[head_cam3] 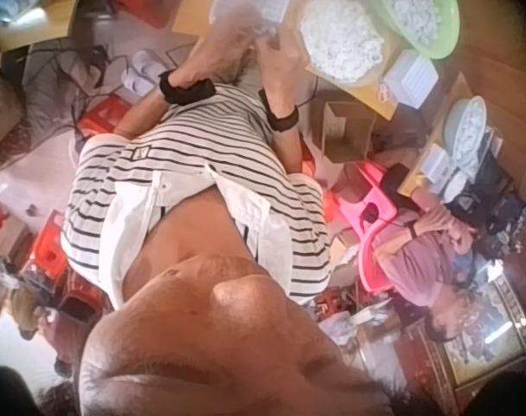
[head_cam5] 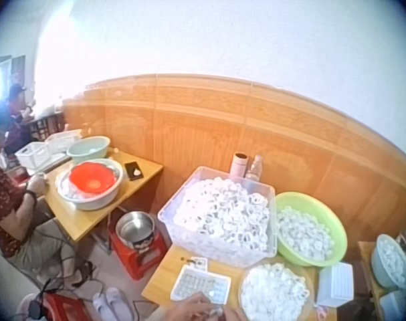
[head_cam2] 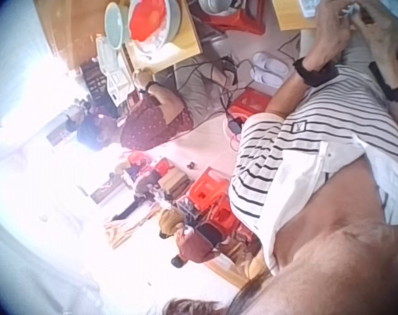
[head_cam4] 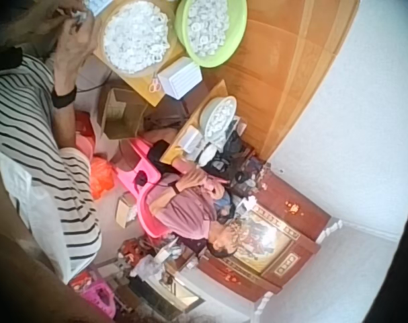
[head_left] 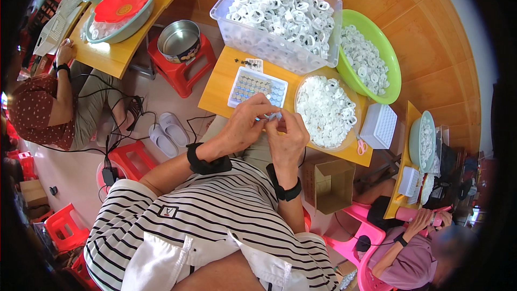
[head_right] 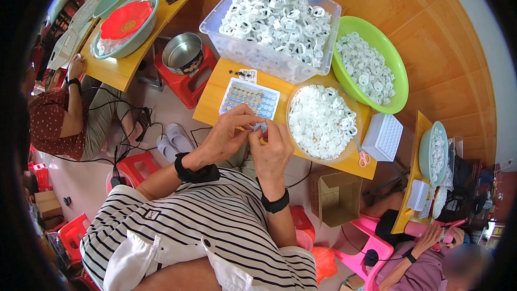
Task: Sorting and placing small circular shoe manufacturing components into a plastic grid tray.
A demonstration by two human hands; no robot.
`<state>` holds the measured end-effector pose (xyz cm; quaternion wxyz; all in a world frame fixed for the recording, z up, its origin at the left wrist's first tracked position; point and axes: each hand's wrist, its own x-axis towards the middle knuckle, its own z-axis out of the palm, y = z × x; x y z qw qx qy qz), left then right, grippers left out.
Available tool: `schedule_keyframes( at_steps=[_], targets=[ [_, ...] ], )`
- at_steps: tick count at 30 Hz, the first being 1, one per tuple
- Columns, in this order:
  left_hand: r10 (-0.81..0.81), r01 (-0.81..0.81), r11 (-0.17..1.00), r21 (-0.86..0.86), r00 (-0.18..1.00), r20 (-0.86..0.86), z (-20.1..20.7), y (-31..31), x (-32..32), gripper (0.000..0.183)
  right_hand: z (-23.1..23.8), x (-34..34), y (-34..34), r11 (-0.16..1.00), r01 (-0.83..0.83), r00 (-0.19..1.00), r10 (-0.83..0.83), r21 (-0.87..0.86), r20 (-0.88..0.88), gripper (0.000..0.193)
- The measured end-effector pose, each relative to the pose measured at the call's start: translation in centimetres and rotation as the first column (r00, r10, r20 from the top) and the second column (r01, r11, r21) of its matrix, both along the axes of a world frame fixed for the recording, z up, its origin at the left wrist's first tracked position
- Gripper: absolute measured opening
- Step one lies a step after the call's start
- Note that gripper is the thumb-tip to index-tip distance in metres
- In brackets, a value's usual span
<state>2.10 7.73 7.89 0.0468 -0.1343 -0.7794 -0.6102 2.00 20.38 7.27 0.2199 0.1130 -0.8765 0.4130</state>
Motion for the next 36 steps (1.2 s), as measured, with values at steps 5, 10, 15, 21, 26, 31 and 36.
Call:
schedule_keyframes(
  at_steps=[5, 10, 15, 21, 26, 31, 36],
  targets=[
    [-0.002, 0.003, 1.000, -0.020, 1.000, 0.029, -0.1, -0.3, -0.2, 0.035, 0.0, 0.0, -0.3, 0.987, -0.005, 0.999, 0.011, -0.160, 0.041, 0.021],
    [0.016, -0.045, 0.980, 0.195, 0.989, 0.145, 0.3, -0.6, -0.4, 0.025, 0.0, 0.2, -0.1, 0.854, 0.066, 0.968, 0.071, -0.516, 0.242, 0.016],
    [0.034, -0.084, 0.954, 0.287, 0.984, 0.175, -0.3, -0.3, -0.7, 0.020, -0.4, 0.6, 0.1, 0.854, 0.049, 0.966, 0.092, -0.519, 0.242, 0.015],
    [0.059, -0.085, 0.967, 0.240, 0.992, 0.113, -0.9, -0.7, -1.1, 0.016, 0.7, 0.6, -0.4, 0.945, -0.033, 0.984, 0.088, -0.325, 0.153, 0.013],
    [0.049, -0.077, 0.978, 0.194, 0.988, 0.144, -0.9, -0.8, -1.2, 0.015, 0.4, 0.8, -0.2, 0.937, -0.021, 0.970, 0.103, -0.348, 0.219, 0.010],
    [-0.002, -0.028, 0.980, 0.198, 0.989, 0.150, -1.3, -1.4, -1.4, 0.021, 0.3, 0.8, -0.2, 0.915, -0.033, 0.944, 0.161, -0.403, 0.289, 0.010],
    [0.008, -0.102, 0.939, 0.329, 0.961, 0.276, 0.7, -2.1, -1.4, 0.033, 0.4, -2.7, 5.1, 0.865, 0.053, 0.937, 0.130, -0.499, 0.325, 0.006]
  ],
)
